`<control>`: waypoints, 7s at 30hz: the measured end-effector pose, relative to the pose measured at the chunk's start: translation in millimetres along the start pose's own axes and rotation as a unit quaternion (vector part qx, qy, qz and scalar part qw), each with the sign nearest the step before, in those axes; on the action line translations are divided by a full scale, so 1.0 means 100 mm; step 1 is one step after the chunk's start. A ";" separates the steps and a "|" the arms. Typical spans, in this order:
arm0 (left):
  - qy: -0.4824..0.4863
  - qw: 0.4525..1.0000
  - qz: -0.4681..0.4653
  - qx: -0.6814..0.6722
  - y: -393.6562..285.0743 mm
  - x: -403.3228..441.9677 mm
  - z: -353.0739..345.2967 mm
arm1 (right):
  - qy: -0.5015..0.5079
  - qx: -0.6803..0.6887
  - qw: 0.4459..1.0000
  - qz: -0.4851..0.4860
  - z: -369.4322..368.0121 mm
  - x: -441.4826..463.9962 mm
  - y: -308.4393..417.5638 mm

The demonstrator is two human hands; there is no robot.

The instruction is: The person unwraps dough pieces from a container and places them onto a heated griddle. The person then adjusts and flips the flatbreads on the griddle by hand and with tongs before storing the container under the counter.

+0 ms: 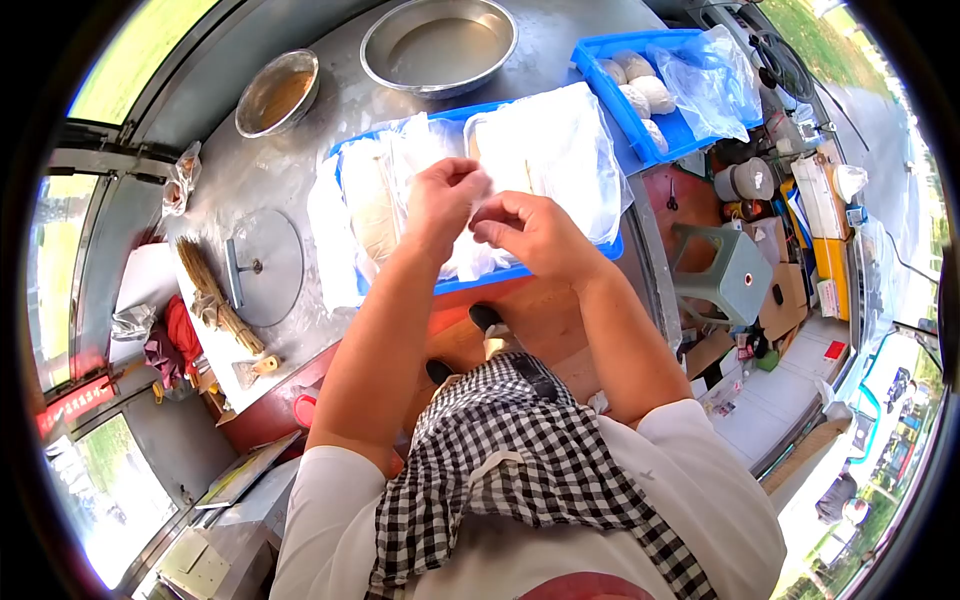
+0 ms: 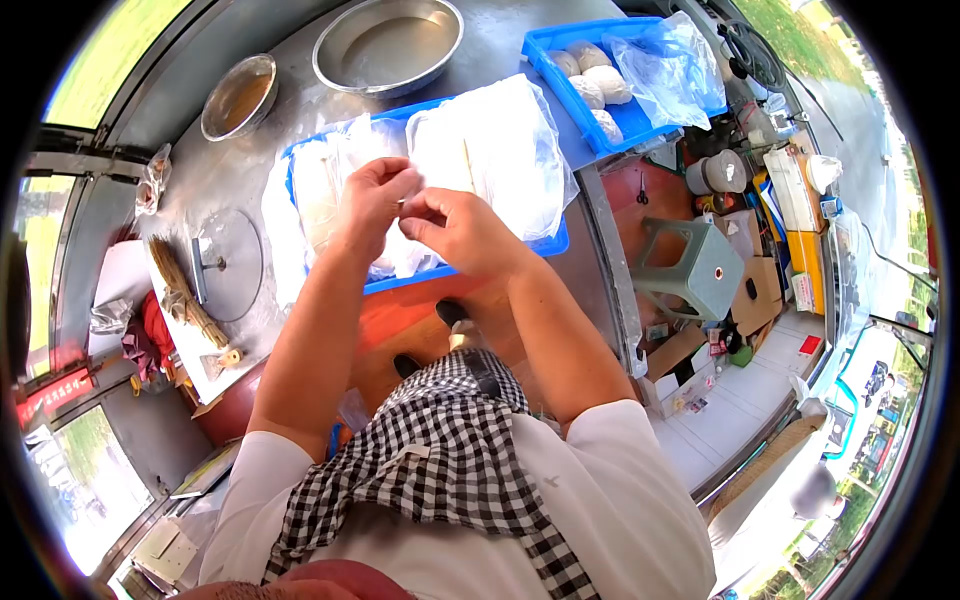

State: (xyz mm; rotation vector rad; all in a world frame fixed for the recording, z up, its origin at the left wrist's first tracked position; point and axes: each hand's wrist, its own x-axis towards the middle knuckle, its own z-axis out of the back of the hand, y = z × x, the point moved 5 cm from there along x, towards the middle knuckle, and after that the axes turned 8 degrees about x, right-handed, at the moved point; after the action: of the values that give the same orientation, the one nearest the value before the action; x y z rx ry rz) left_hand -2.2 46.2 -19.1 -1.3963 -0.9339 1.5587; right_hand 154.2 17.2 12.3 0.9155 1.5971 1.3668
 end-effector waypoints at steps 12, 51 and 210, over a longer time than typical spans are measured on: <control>-0.226 0.972 -0.052 0.048 0.02 0.08 0.99 | -0.157 -0.365 0.918 -0.008 0.78 1.16 -0.56; -0.117 0.988 -0.006 0.105 -0.10 0.67 0.38 | -0.027 -0.092 0.986 0.137 0.37 0.12 0.54; -0.016 0.948 -0.226 0.222 -0.43 -0.96 -0.39 | -0.332 -0.450 0.824 -0.090 1.73 0.14 -0.49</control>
State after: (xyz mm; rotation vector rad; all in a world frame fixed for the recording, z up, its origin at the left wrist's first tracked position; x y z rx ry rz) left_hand 45.3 -26.4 52.5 -0.7745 -0.7876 1.3323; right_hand 306.5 90.2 -50.4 0.5169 0.3806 1.2515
